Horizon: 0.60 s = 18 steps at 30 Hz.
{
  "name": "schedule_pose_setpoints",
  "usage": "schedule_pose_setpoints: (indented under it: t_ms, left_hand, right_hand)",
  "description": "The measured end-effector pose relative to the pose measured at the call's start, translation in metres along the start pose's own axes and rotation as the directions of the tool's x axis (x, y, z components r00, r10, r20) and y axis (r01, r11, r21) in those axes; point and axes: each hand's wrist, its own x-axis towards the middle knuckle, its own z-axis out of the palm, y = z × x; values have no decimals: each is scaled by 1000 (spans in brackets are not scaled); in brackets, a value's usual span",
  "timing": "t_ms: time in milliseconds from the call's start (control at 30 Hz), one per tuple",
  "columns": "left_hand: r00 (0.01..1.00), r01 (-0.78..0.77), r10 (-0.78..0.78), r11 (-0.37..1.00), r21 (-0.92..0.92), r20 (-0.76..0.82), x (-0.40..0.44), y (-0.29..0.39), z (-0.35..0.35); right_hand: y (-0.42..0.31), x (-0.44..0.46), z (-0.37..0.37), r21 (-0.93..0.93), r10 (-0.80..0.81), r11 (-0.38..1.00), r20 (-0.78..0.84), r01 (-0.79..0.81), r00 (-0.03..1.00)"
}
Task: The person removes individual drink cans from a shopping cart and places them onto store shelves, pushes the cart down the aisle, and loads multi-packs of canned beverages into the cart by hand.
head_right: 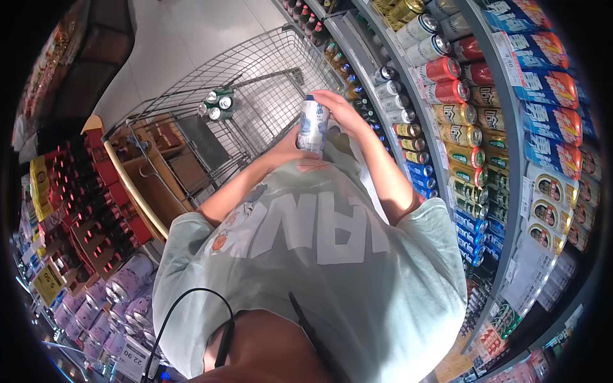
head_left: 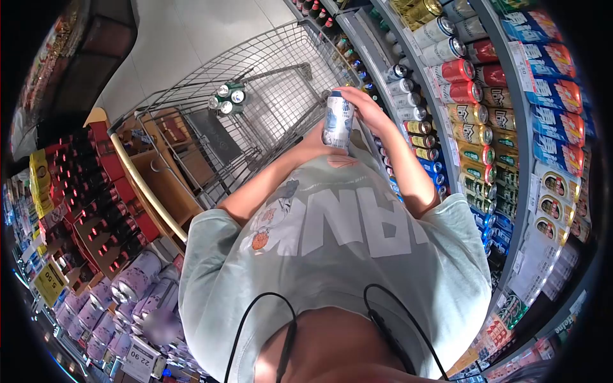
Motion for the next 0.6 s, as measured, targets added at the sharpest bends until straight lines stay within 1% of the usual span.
schedule_pose_setpoints:
  t_ms: [100,133,200,233,267,300,333,433,533,600]
  left_hand:
    - [998,-37,35,998,-41,-42,16,-15,-5]
    - [998,-29,25,997,-69,-62,18,-15,-5]
    - [995,-20,8,993,-117,-102,20,-11,-7]
    - [997,-28,13,982,-186,-82,22,-8,-8]
    - [998,-33,18,967,-254,-60,24,-6,-8]
    - [999,-33,23,946,-323,-37,25,-5,-8]
    - [1000,-16,7,928,-373,-24,18,13,-2]
    - [998,-61,62,944,-324,-9,15,31,2]
    - [998,-13,37,886,-464,43,7,47,8]
    - [998,8,24,853,-522,54,13,43,7]
  right_hand:
    - [-5,1,-9,131,-51,990,-64,59,997]
    - [-10,-3,-12,165,-80,982,-59,88,995]
    - [-17,-8,-17,213,-45,975,-104,67,994]
    - [-21,-10,-18,236,-29,970,-126,59,992]
    - [-26,-13,-18,260,-57,962,-112,85,992]
    - [-34,-16,-17,239,-92,964,-107,116,990]
    - [-41,-19,-16,218,-124,965,-102,144,987]
    - [-49,-26,-13,174,-185,964,-105,201,977]
    - [-70,-44,1,157,-225,957,-131,244,965]
    - [-72,-48,2,148,-271,946,-135,290,953]
